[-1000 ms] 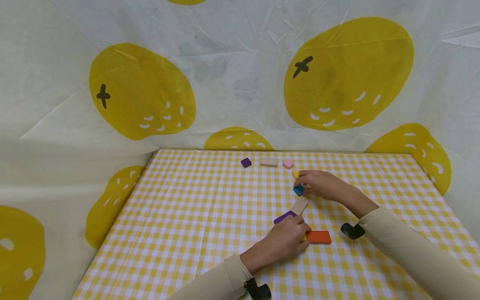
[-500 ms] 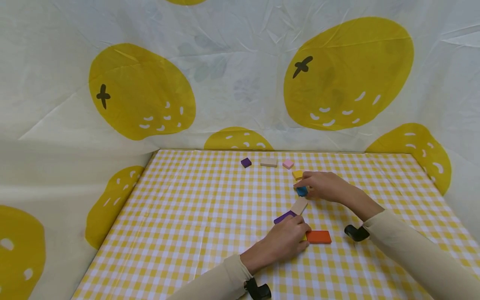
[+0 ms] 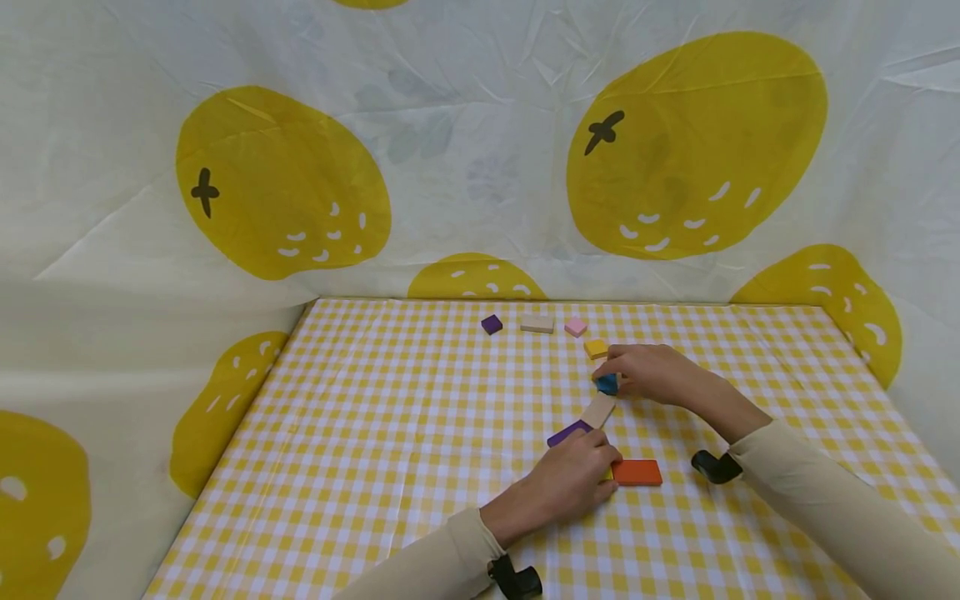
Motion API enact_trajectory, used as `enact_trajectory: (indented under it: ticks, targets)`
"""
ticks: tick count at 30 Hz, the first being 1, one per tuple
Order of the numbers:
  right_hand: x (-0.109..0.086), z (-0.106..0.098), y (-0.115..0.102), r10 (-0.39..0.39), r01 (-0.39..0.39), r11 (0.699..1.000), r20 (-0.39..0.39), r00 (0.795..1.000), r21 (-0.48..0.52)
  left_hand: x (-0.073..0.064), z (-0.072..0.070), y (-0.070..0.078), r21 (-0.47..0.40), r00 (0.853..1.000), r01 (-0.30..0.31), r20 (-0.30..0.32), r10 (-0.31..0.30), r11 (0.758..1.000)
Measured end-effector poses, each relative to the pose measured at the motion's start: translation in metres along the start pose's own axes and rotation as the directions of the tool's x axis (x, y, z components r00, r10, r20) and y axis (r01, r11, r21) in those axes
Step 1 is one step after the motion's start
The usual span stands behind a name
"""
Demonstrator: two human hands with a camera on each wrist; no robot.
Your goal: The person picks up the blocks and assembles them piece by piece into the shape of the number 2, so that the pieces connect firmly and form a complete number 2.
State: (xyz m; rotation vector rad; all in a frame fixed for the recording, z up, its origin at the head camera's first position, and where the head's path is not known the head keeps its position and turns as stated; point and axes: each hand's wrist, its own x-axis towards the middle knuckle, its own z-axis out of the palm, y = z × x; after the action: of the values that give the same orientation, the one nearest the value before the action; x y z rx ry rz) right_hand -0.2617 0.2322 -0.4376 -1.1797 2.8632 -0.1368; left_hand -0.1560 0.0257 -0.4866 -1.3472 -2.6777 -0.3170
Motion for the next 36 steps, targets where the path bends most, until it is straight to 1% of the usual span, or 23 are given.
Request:
enact_trajectory:
  ticks: [11, 18, 23, 36]
  targets:
    - [-0.0032, -0.0001, 0.0002, -0.015, 0.015, 1.0, -0.033, 0.999, -0.002, -0.0001, -0.0008, -0.0006, 0.017, 1.0, -0.006, -0.012, 0.006, 1.0]
    - [-0.0047, 0.0008, 0.0008, -0.023, 0.023, 1.0, -0.035, 0.999, -0.002, 0.0, -0.0005, -0.0004, 0.015, 1.0, -0.008, -0.009, 0.008, 1.0]
    - [-0.0053, 0.0011, 0.0006, -0.025, 0.025, 1.0, -0.033, 0.999, 0.007, 0.0, -0.0003, -0.0002, 0.014, 1.0, -0.008, -0.018, 0.008, 1.0]
    - [-0.0065, 0.0011, -0.0006, -0.035, 0.035, 0.999, -0.035, 0.999, -0.014, 0.0001, 0.0016, 0.0008, 0.019, 1.0, -0.001, -0.021, 0.001, 1.0]
